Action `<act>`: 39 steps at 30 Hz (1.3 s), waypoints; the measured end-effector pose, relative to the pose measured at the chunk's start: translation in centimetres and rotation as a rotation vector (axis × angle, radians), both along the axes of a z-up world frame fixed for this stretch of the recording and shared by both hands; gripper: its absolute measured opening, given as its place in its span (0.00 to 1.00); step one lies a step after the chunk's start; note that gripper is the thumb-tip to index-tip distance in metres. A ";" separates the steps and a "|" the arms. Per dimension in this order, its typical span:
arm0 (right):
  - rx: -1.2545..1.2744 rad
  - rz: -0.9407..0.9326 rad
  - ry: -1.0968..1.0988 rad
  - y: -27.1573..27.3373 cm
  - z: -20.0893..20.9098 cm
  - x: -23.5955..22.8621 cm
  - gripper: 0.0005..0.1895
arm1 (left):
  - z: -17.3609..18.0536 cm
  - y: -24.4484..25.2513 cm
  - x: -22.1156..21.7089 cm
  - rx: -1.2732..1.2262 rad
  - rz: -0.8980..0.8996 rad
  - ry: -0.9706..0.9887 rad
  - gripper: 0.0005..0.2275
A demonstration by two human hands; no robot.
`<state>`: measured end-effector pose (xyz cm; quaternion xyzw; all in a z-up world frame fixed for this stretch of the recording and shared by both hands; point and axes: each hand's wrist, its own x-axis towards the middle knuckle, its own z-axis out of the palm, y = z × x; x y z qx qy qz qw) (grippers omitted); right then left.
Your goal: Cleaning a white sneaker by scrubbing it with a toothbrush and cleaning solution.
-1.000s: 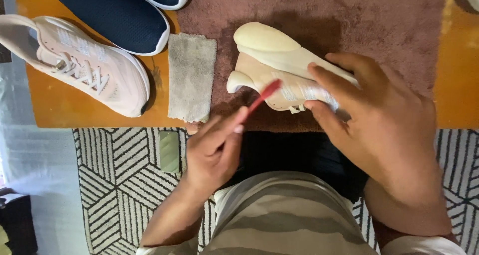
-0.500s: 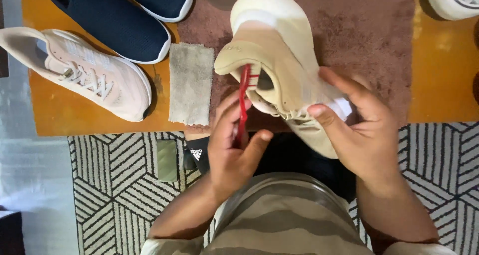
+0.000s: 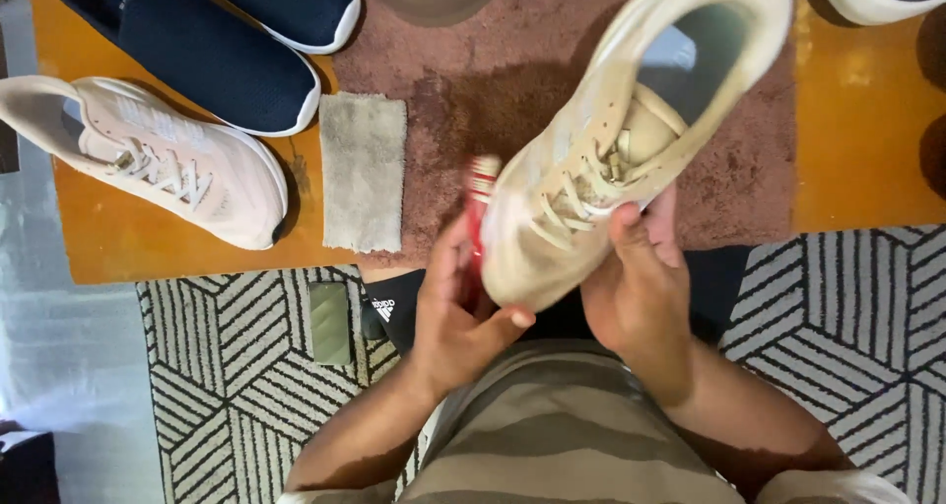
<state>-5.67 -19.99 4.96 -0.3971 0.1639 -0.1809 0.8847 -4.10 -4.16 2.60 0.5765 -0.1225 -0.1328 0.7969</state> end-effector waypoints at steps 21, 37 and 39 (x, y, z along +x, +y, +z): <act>-1.916 -0.143 -0.180 -10.5 1.0 -2.9 0.23 | 5.2 2.2 11.5 0.330 0.140 0.413 0.17; -1.760 0.045 -0.263 -11.1 1.2 0.1 0.15 | 4.7 2.0 11.7 0.579 0.188 -0.042 0.16; -1.746 0.033 -0.266 -11.2 0.7 0.0 0.16 | 4.8 2.0 10.8 0.624 0.225 -0.108 0.18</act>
